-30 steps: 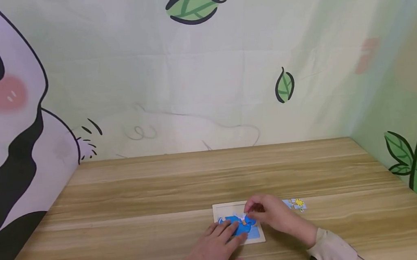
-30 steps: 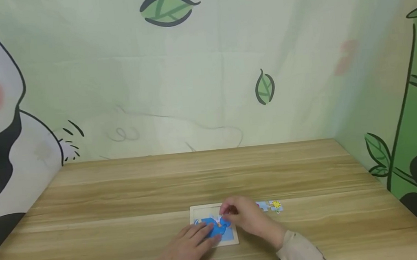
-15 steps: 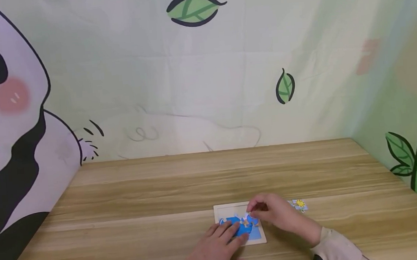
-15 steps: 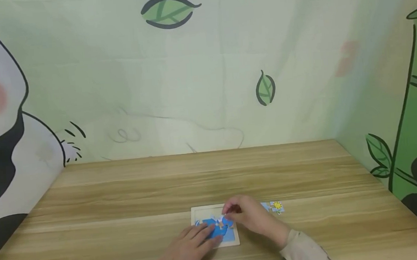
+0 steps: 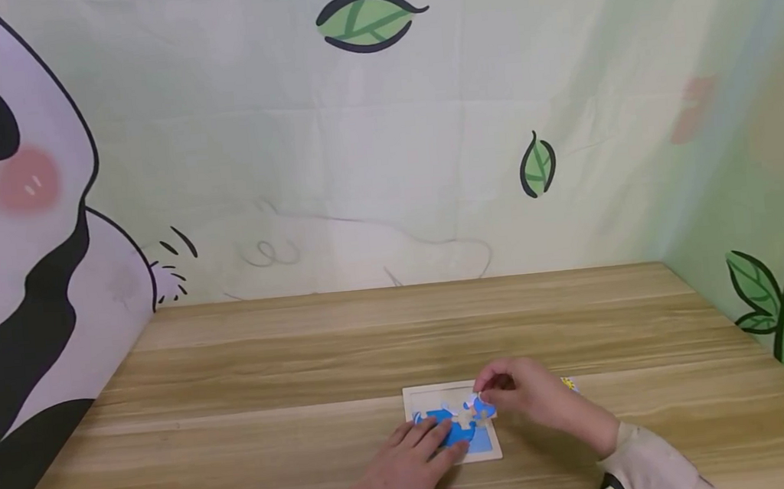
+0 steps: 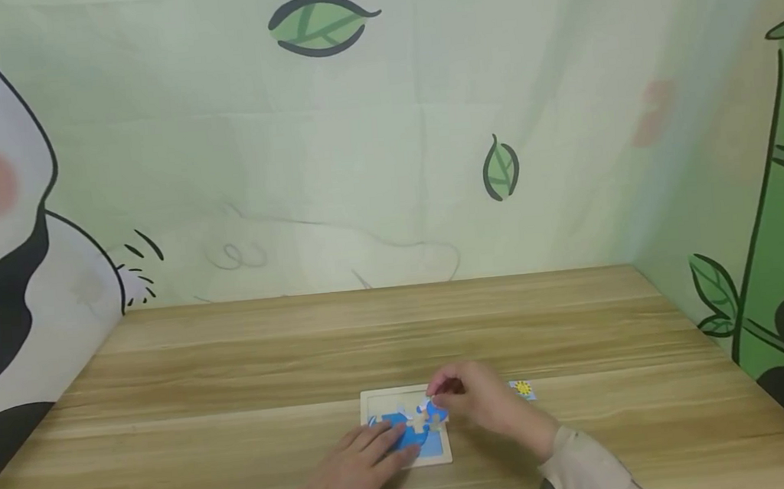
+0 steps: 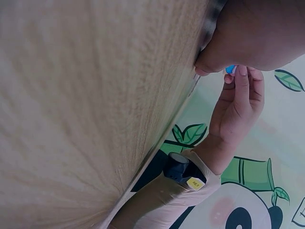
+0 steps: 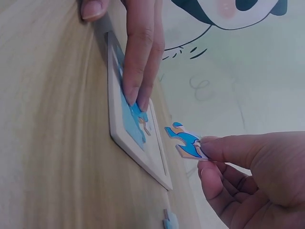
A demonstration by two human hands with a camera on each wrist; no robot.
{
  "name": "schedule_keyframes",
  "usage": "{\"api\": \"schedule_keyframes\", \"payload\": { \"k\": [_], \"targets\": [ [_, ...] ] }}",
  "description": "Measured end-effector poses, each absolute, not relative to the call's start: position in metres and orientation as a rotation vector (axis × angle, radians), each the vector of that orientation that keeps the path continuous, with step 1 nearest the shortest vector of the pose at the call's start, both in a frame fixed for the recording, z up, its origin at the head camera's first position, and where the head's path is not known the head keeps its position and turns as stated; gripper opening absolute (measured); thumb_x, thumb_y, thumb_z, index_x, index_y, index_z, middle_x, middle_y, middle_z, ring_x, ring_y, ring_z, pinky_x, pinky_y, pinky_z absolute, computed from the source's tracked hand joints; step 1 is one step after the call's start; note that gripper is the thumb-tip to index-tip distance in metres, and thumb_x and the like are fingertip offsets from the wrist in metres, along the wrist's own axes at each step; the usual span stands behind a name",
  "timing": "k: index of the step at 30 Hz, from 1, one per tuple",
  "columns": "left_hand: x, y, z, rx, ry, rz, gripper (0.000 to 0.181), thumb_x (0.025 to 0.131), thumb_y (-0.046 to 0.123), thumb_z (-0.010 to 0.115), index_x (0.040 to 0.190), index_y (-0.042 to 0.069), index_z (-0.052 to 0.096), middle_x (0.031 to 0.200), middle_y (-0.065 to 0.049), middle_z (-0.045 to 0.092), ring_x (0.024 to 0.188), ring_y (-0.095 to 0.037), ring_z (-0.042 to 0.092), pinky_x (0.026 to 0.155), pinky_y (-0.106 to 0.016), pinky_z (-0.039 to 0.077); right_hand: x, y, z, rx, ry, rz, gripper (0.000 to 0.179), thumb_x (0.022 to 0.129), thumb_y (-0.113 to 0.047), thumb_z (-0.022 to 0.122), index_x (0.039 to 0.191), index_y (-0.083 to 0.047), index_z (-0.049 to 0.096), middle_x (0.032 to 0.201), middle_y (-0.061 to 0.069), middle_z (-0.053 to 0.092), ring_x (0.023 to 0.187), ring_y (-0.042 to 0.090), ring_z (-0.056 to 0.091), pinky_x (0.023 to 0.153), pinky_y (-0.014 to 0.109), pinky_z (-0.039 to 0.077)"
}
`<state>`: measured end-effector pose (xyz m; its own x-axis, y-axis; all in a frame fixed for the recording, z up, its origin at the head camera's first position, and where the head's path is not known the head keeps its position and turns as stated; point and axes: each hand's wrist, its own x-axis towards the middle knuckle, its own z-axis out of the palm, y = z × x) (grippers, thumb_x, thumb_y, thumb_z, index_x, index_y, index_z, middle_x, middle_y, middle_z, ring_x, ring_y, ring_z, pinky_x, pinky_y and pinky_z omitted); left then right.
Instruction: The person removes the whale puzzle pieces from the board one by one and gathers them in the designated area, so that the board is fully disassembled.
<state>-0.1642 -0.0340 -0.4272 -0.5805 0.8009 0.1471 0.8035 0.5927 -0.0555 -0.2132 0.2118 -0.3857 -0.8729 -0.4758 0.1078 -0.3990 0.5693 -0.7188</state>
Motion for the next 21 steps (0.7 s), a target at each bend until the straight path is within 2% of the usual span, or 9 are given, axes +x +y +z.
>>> {"api": "schedule_keyframes", "payload": {
  "k": [8, 21],
  "targets": [
    [-0.164, -0.034, -0.427, -1.358, -2.673, -0.058, 0.057, 0.1, 0.056, 0.031, 0.143, 0.022, 0.046, 0.148, -0.008, 0.046, 0.137, -0.024, 0.043, 0.105, -0.045, 0.043, -0.216, 0.22, -0.375, -0.753, 2.642, -1.227, 0.009, 0.092, -0.008, 0.062, 0.097, -0.003, 0.066, 0.085, 0.005, 0.065, 0.073, 0.004, 0.055, 0.064, 0.02, 0.051],
    [-0.164, -0.034, -0.426, -1.358, -2.691, -0.072, 0.056, 0.099, 0.056, 0.033, 0.143, 0.022, 0.046, 0.148, -0.008, 0.046, 0.137, -0.025, 0.043, 0.106, -0.046, 0.042, -0.213, 0.235, -0.36, -0.763, 2.71, -1.162, 0.007, 0.09, -0.008, 0.063, 0.095, -0.004, 0.067, 0.086, 0.004, 0.066, 0.075, 0.005, 0.055, 0.067, 0.02, 0.051]
  ]
}}
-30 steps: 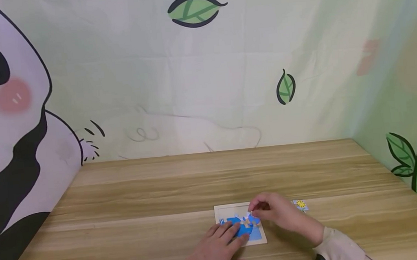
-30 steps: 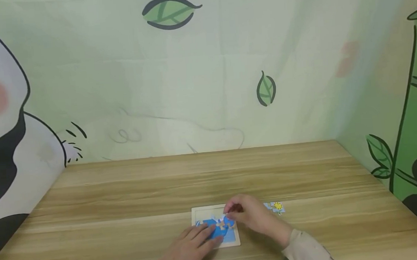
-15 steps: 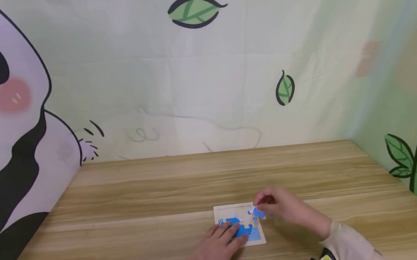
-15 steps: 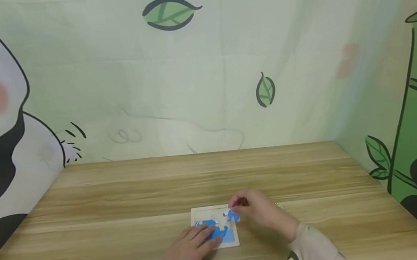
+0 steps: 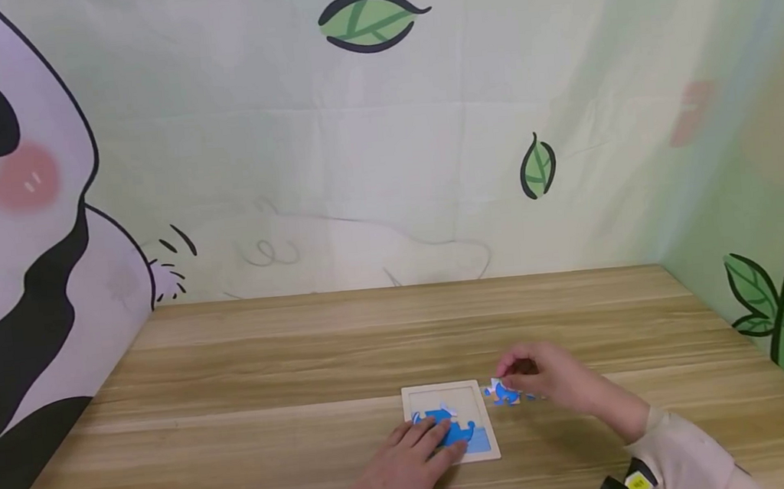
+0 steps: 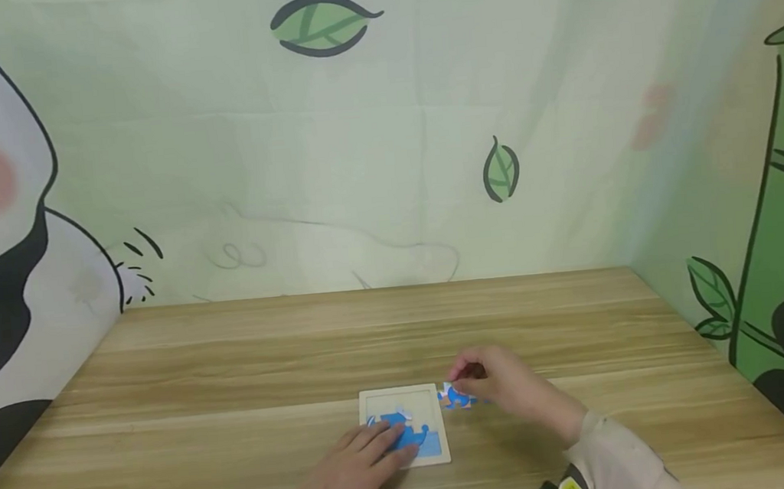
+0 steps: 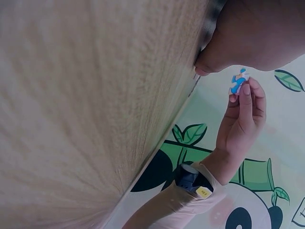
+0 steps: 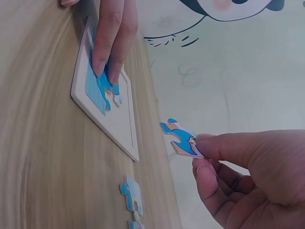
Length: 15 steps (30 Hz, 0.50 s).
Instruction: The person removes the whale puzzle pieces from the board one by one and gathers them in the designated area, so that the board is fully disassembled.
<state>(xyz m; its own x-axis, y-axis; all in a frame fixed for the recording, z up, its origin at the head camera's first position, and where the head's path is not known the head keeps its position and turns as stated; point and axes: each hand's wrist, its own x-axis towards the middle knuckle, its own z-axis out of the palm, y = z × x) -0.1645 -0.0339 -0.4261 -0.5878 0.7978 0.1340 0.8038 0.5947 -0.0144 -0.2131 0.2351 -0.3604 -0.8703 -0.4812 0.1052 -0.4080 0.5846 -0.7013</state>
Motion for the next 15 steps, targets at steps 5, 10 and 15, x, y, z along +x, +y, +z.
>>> {"api": "schedule_keyframes", "payload": {
  "k": [5, 10, 15],
  "targets": [
    [-0.164, -0.034, -0.427, -1.352, -2.668, -0.07, 0.056, 0.099, 0.056, 0.034, 0.142, 0.022, 0.047, 0.147, -0.008, 0.047, 0.136, -0.025, 0.044, 0.105, -0.046, 0.043, -0.212, 0.242, -0.357, -0.758, 2.729, -1.141, 0.006, 0.09, -0.008, 0.064, 0.093, -0.004, 0.067, 0.084, 0.003, 0.066, 0.073, 0.005, 0.054, 0.065, 0.02, 0.051],
    [-0.164, -0.034, -0.427, -1.349, -2.645, -0.075, 0.055, 0.099, 0.055, 0.034, 0.141, 0.022, 0.048, 0.146, -0.008, 0.048, 0.135, -0.024, 0.045, 0.105, -0.046, 0.043, -0.21, 0.249, -0.355, -0.727, 2.742, -1.11, 0.005, 0.09, -0.009, 0.064, 0.092, -0.006, 0.067, 0.082, 0.002, 0.065, 0.071, 0.005, 0.054, 0.063, 0.021, 0.05],
    [-0.163, -0.034, -0.427, -1.351, -2.654, -0.081, 0.055, 0.099, 0.055, 0.034, 0.141, 0.022, 0.048, 0.146, -0.008, 0.048, 0.135, -0.024, 0.045, 0.105, -0.046, 0.043, -0.208, 0.255, -0.354, -0.722, 2.745, -1.096, 0.006, 0.09, -0.01, 0.064, 0.093, -0.005, 0.067, 0.082, 0.001, 0.064, 0.07, 0.005, 0.054, 0.063, 0.021, 0.05]
  ]
}}
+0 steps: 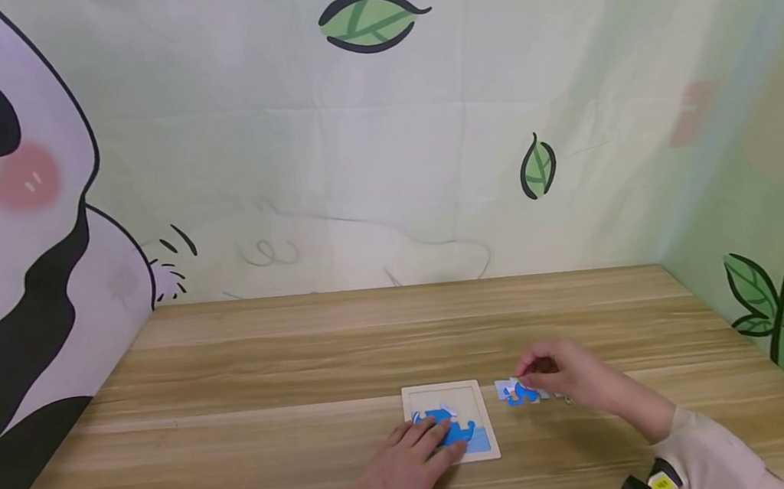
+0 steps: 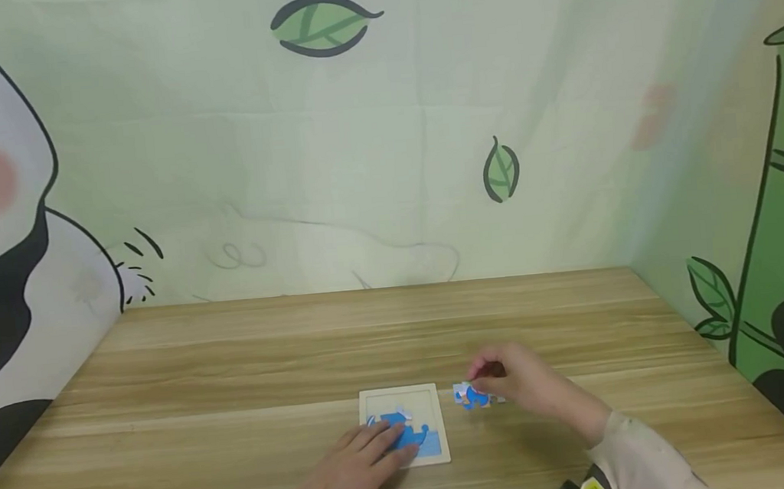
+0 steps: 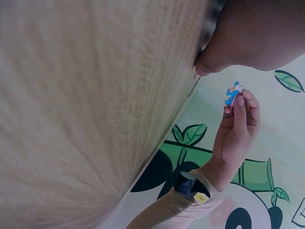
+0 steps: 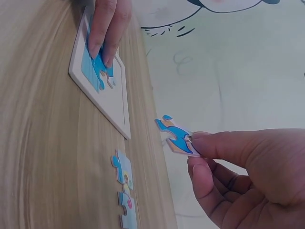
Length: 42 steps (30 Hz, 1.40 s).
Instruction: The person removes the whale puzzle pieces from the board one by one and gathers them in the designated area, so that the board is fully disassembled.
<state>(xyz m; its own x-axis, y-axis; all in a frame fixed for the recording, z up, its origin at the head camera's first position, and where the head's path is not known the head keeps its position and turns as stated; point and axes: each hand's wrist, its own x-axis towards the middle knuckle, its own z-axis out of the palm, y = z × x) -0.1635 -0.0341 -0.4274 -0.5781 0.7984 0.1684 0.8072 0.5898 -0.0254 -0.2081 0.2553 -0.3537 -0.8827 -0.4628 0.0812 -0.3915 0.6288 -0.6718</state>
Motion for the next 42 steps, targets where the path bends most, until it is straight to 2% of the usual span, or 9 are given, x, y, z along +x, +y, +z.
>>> {"api": "schedule_keyframes", "payload": {
  "k": [9, 30, 38, 42],
  "targets": [
    [-0.164, -0.035, -0.429, -1.358, -2.662, -0.077, 0.056, 0.1, 0.056, 0.032, 0.142, 0.022, 0.047, 0.147, -0.007, 0.047, 0.135, -0.023, 0.044, 0.105, -0.045, 0.043, -0.204, 0.269, -0.355, -0.746, 2.739, -1.096, 0.005, 0.09, -0.009, 0.065, 0.091, -0.005, 0.067, 0.082, 0.002, 0.064, 0.067, 0.002, 0.051, 0.059, 0.02, 0.048],
    [-0.165, -0.035, -0.428, -1.356, -2.692, -0.08, 0.056, 0.1, 0.055, 0.031, 0.143, 0.023, 0.046, 0.148, -0.006, 0.045, 0.137, -0.023, 0.043, 0.108, -0.045, 0.04, -0.196, 0.3, -0.368, -0.727, 2.703, -1.146, 0.008, 0.091, -0.009, 0.063, 0.093, -0.003, 0.067, 0.083, 0.002, 0.064, 0.07, 0.0, 0.051, 0.06, 0.019, 0.047],
    [-0.165, -0.035, -0.428, -1.348, -2.692, -0.071, 0.056, 0.099, 0.056, 0.033, 0.143, 0.024, 0.046, 0.148, -0.006, 0.045, 0.137, -0.023, 0.042, 0.108, -0.045, 0.041, -0.195, 0.314, -0.376, -0.832, 2.691, -1.159, 0.004, 0.091, -0.004, 0.062, 0.09, -0.003, 0.066, 0.081, 0.002, 0.064, 0.07, -0.002, 0.052, 0.059, 0.019, 0.048],
    [-0.166, -0.035, -0.429, -1.352, -2.695, -0.069, 0.056, 0.099, 0.056, 0.032, 0.143, 0.023, 0.046, 0.148, -0.006, 0.045, 0.137, -0.023, 0.042, 0.107, -0.045, 0.041, -0.194, 0.318, -0.378, -0.766, 2.666, -1.146, 0.005, 0.092, -0.007, 0.062, 0.091, -0.003, 0.066, 0.083, 0.001, 0.064, 0.071, -0.002, 0.052, 0.06, 0.019, 0.049]
  ]
}}
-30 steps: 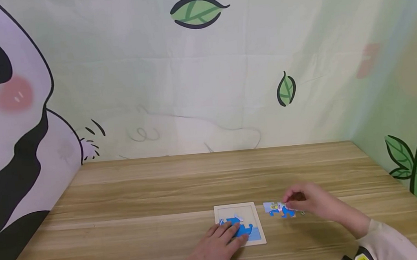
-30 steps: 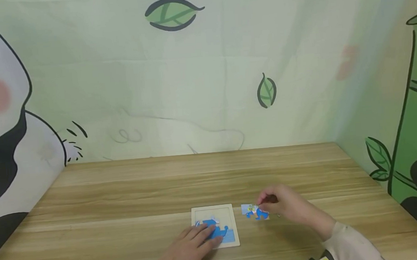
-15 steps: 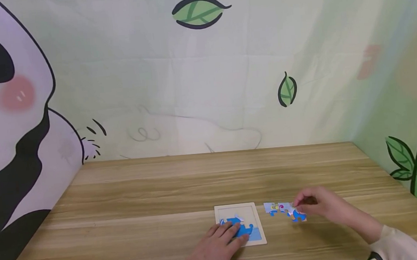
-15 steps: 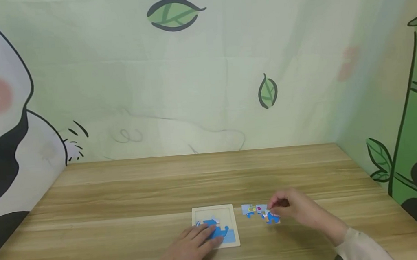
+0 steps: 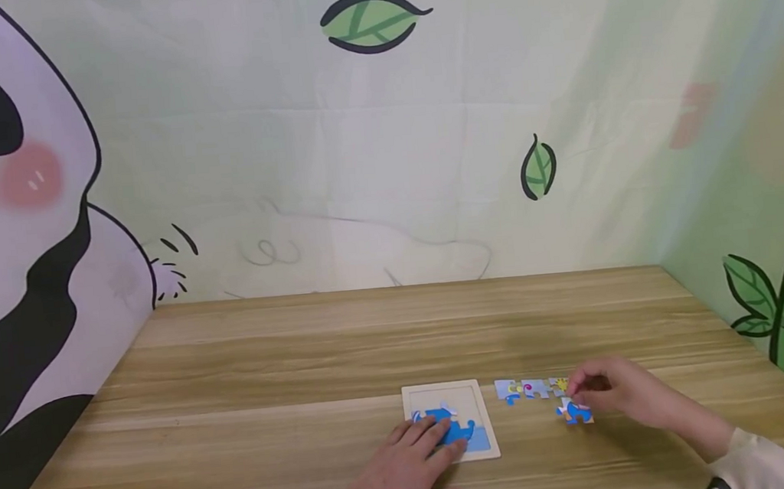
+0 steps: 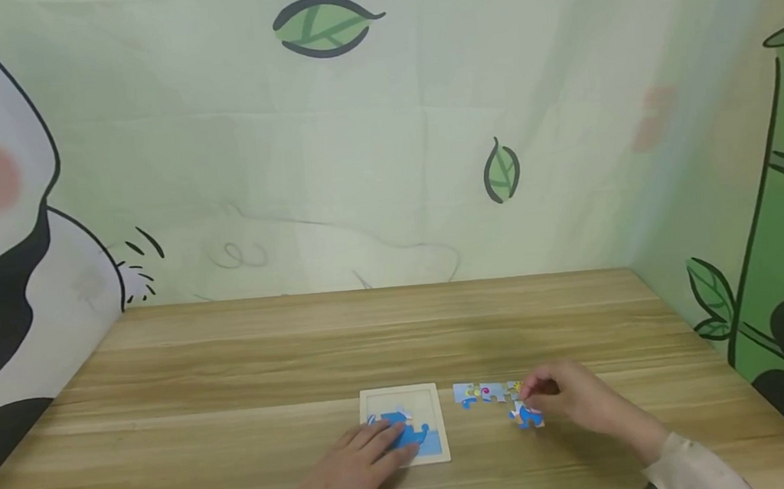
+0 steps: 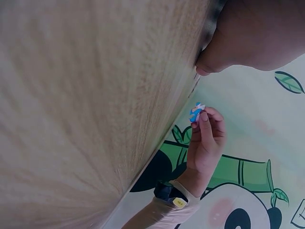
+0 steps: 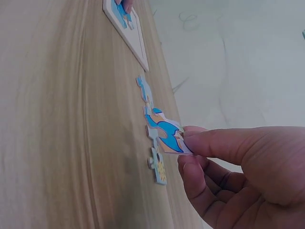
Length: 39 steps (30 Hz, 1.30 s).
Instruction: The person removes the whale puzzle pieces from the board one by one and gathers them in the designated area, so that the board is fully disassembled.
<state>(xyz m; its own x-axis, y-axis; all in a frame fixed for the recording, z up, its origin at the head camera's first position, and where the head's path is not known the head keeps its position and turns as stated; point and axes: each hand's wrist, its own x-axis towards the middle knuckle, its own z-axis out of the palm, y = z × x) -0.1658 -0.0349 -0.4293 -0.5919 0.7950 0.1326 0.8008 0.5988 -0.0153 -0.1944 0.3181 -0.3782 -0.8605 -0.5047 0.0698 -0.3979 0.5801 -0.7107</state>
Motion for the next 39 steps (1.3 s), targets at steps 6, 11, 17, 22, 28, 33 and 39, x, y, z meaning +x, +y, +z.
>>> {"api": "schedule_keyframes", "payload": {
  "k": [6, 11, 17, 22, 28, 33, 39],
  "targets": [
    [-0.166, -0.035, -0.43, -1.35, -2.688, -0.066, 0.056, 0.1, 0.056, 0.033, 0.143, 0.023, 0.046, 0.148, -0.006, 0.046, 0.137, -0.023, 0.043, 0.107, -0.045, 0.041, -0.194, 0.322, -0.382, -0.731, 2.64, -1.145, 0.007, 0.092, -0.007, 0.062, 0.092, -0.001, 0.065, 0.085, 0.002, 0.065, 0.072, -0.003, 0.053, 0.061, 0.019, 0.05],
    [-0.165, -0.036, -0.429, -1.349, -2.685, -0.08, 0.056, 0.1, 0.056, 0.033, 0.143, 0.023, 0.046, 0.148, -0.006, 0.046, 0.137, -0.023, 0.043, 0.108, -0.045, 0.041, -0.195, 0.324, -0.387, -0.756, 2.629, -1.137, 0.007, 0.091, -0.006, 0.061, 0.092, -0.001, 0.065, 0.085, 0.001, 0.066, 0.073, -0.004, 0.054, 0.061, 0.019, 0.051],
    [-0.165, -0.036, -0.429, -1.352, -2.69, -0.083, 0.056, 0.1, 0.056, 0.032, 0.143, 0.023, 0.045, 0.148, -0.006, 0.045, 0.137, -0.023, 0.042, 0.108, -0.045, 0.041, -0.197, 0.324, -0.392, -0.712, 2.617, -1.137, 0.008, 0.092, -0.005, 0.061, 0.093, 0.001, 0.065, 0.085, 0.004, 0.065, 0.072, -0.004, 0.053, 0.06, 0.019, 0.05],
    [-0.165, -0.036, -0.429, -1.354, -2.679, -0.078, 0.056, 0.1, 0.056, 0.033, 0.143, 0.023, 0.046, 0.148, -0.006, 0.046, 0.137, -0.023, 0.043, 0.107, -0.045, 0.041, -0.2, 0.324, -0.395, -0.697, 2.643, -1.11, 0.006, 0.091, -0.004, 0.061, 0.092, 0.001, 0.065, 0.085, 0.004, 0.066, 0.071, -0.005, 0.052, 0.059, 0.018, 0.049],
    [-0.165, -0.035, -0.429, -1.347, -2.672, -0.048, 0.056, 0.1, 0.056, 0.032, 0.143, 0.023, 0.046, 0.148, -0.006, 0.045, 0.137, -0.023, 0.043, 0.106, -0.045, 0.042, -0.2, 0.323, -0.397, -0.688, 2.673, -1.088, 0.006, 0.09, -0.005, 0.064, 0.092, 0.0, 0.066, 0.084, 0.002, 0.066, 0.071, -0.006, 0.052, 0.06, 0.018, 0.048],
    [-0.165, -0.036, -0.43, -1.347, -2.659, -0.044, 0.055, 0.1, 0.055, 0.032, 0.142, 0.023, 0.046, 0.148, -0.005, 0.046, 0.137, -0.023, 0.043, 0.106, -0.044, 0.043, -0.199, 0.323, -0.398, -0.693, 2.719, -1.059, 0.006, 0.089, -0.007, 0.066, 0.09, -0.002, 0.066, 0.082, -0.001, 0.065, 0.071, -0.006, 0.051, 0.061, 0.017, 0.046],
    [-0.165, -0.036, -0.429, -1.348, -2.676, -0.034, 0.056, 0.1, 0.056, 0.03, 0.143, 0.024, 0.045, 0.149, -0.005, 0.044, 0.138, -0.022, 0.042, 0.106, -0.044, 0.042, -0.198, 0.321, -0.4, -0.657, 2.795, -1.002, 0.007, 0.087, -0.014, 0.068, 0.088, -0.008, 0.066, 0.078, -0.006, 0.064, 0.069, -0.006, 0.051, 0.061, 0.018, 0.046]
  ]
}}
